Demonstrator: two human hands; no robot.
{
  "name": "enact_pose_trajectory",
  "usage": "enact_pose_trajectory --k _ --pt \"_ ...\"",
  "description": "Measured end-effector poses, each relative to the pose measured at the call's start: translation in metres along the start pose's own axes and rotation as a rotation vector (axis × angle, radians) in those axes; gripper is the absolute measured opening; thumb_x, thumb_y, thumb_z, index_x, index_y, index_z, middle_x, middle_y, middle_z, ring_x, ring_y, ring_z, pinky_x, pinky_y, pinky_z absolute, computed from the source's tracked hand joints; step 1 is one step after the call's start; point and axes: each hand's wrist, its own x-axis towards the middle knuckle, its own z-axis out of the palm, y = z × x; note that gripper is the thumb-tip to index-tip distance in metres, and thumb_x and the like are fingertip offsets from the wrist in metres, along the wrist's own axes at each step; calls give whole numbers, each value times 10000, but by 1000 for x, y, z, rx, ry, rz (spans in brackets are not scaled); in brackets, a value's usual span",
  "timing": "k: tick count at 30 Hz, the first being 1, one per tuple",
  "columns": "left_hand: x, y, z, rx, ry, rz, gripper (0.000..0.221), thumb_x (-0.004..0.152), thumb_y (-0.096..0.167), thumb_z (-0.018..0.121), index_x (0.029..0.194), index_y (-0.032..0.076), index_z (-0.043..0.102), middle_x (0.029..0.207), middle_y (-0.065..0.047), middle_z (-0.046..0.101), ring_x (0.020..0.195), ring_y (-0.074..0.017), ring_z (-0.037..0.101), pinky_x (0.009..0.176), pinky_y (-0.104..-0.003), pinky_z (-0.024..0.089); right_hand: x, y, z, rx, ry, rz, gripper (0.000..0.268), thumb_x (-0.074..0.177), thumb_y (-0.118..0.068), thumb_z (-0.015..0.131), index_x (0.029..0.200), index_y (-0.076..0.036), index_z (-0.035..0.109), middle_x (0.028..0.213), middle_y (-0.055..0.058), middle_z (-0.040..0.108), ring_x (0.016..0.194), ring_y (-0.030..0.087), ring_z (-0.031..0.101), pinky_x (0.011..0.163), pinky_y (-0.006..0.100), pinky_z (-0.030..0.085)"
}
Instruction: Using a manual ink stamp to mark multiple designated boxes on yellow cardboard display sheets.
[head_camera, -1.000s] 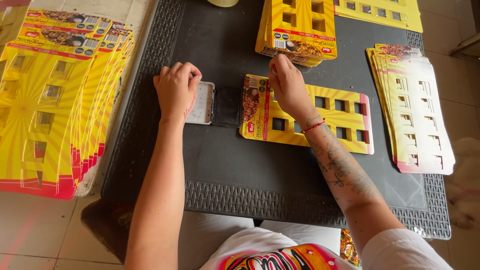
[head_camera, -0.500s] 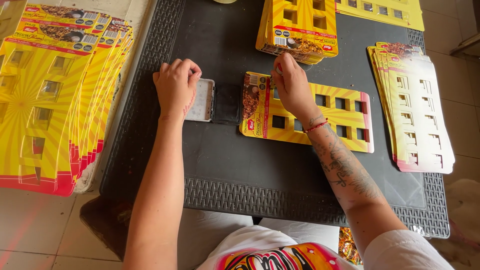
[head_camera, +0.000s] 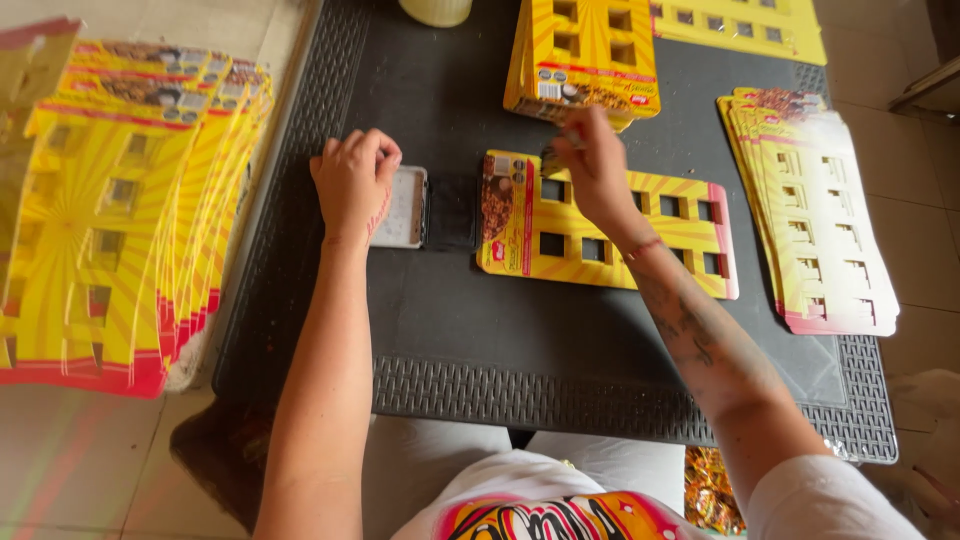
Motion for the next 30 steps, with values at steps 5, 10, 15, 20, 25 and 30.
enact_pose_trajectory --k 5,10,15,20,25,30 --pt "-2 1 -1 -6 -10 -14 102 946 360 734 934 334 636 830 87 603 900 -227 629 803 -430 473 -56 -42 -51 283 15 215 140 1058 4 573 1065 -100 480 956 66 524 856 167 521 783 323 417" --pt "-1 -6 0 7 -37 43 106 950 376 744 987 330 655 886 71 632 926 -256 638 811 -459 496 -135 -111 -37 463 -211 392 195 875 54 726 1018 -41 633 992 139 661 830 205 624 784 363 533" --pt "-4 -10 0 65 5 89 104 984 398 760 1004 345 672 890 76 643 912 -259 653 779 -455 520 -151 -99 -79 -215 -112 229 350 839 -101 819 1156 -97 672 1146 94 694 1121 332 635 1032 439 453" --pt "-5 -20 10 94 17 111 100 1006 398 759 1023 348 674 901 82 644 920 -253 657 793 -446 526 -149 -73 -128 -445 -214 383 645 737 -45 828 1341 -129 619 1155 47 749 1103 347 626 1010 467 448" --pt "-6 -12 5 -28 -52 55 85 1077 279 714 994 267 700 969 74 676 913 -322 573 707 -492 360 -151 -56 -127 -527 -279 258 441 810 -40 792 1221 -169 701 1175 -79 757 991 232 624 910 394 484" --pt "-7 -7 -2 -68 -99 11 97 1106 265 679 1016 236 698 945 75 657 946 -312 558 758 -465 361 -145 -55 -132 -422 -298 311 502 823 -67 801 1288 -174 645 1123 -86 783 1011 230 598 947 399 442"
